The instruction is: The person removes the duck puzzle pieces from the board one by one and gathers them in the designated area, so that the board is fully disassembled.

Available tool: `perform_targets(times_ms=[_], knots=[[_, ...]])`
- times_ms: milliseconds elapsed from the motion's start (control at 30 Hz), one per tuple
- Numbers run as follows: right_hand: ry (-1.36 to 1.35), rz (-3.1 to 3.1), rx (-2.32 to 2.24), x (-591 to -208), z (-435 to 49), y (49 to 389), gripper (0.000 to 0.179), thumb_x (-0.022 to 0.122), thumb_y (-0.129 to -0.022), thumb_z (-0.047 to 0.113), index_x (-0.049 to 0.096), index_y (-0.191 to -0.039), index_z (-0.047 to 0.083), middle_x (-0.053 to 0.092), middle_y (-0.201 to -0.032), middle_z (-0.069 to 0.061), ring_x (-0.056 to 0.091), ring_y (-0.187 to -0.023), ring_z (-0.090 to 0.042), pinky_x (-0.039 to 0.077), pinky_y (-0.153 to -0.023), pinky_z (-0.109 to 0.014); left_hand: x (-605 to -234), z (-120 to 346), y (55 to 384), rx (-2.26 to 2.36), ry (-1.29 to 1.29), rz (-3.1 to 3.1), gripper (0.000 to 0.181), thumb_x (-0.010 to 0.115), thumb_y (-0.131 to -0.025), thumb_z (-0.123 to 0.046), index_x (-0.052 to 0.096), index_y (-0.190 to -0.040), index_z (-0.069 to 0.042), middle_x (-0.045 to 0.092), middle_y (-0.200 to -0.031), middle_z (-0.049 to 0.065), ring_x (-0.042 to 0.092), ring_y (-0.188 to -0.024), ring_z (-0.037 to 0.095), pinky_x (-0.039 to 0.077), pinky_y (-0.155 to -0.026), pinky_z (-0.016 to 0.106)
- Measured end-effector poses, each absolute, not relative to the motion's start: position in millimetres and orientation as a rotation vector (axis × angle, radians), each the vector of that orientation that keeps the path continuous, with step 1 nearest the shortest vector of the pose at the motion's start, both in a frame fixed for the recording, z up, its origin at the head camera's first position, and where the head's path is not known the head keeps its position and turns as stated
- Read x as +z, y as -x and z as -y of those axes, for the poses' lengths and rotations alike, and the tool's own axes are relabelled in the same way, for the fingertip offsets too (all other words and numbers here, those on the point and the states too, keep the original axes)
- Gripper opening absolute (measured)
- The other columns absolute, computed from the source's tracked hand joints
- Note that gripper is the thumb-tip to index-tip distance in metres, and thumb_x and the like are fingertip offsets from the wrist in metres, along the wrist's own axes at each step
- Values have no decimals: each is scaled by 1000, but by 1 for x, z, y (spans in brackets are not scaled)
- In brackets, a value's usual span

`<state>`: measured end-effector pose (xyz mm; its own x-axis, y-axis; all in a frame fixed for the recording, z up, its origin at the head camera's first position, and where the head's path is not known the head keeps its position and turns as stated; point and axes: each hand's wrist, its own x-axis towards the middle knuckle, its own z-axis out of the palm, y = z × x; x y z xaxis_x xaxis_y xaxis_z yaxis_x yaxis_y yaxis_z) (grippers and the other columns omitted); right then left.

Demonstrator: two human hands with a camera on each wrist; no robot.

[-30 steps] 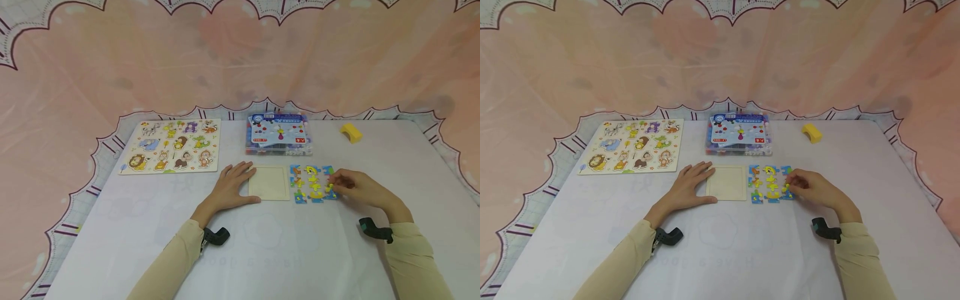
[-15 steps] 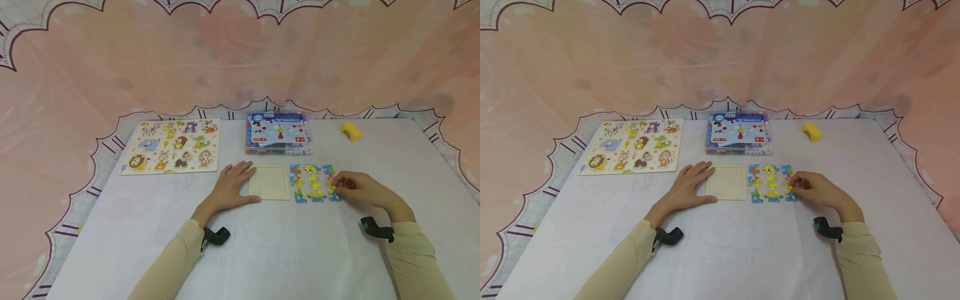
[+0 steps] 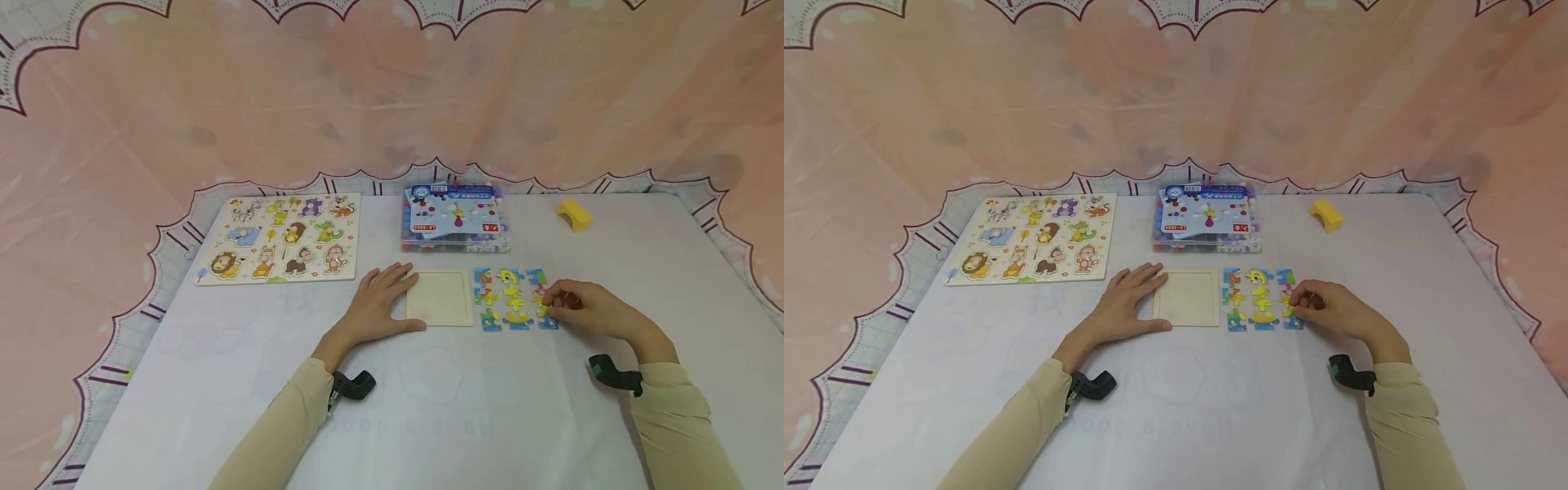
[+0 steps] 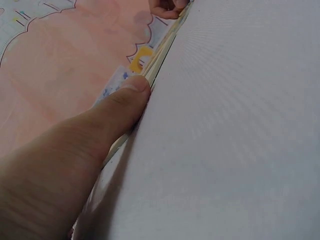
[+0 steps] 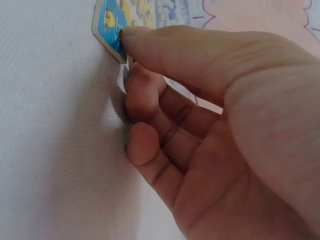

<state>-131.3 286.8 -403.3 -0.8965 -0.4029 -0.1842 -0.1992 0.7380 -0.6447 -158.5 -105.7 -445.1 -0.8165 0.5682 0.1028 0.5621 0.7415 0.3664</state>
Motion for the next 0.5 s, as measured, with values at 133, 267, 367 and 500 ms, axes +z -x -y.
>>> perform_targets(times_ms=[133, 267, 367, 500], knots=[[473, -2623, -928, -403, -286, 132, 16, 65, -89, 19, 59, -101, 10, 55, -86, -2, 48, -78, -8, 42, -66, -19, -446, 106, 158, 609, -953, -2921, 90, 66, -74, -64, 37, -146, -18, 28, -156, 0, 20, -146, 20, 13, -118, 48], [473, -2618, -934, -404, -286, 132, 17, 66, -89, 20, 58, -100, 10, 54, -84, -2, 48, -77, -8, 42, -64, -19, -446, 106, 159, 597, -960, -2931, 90, 66, -74, -64, 37, -146, -18, 28, -156, 0, 21, -146, 20, 13, -118, 48], [480, -2618, -939, -404, -285, 132, 16, 66, -89, 18, 58, -101, 10, 54, -84, -1, 48, -76, -8, 42, -64, -19, -446, 106, 159, 599, -964, -2932, 90, 67, -74, -63, 37, -146, -18, 29, -156, 1, 21, -146, 20, 13, -118, 48], [473, -2612, -952, -402, -284, 133, 14, 64, -90, 18, 58, -101, 10, 53, -84, -2, 48, -76, -8, 41, -64, -19, -445, 107, 159, 598, -958, -2931, 90, 67, -74, -63, 37, -146, -19, 28, -156, 0, 21, -146, 20, 13, -118, 48]])
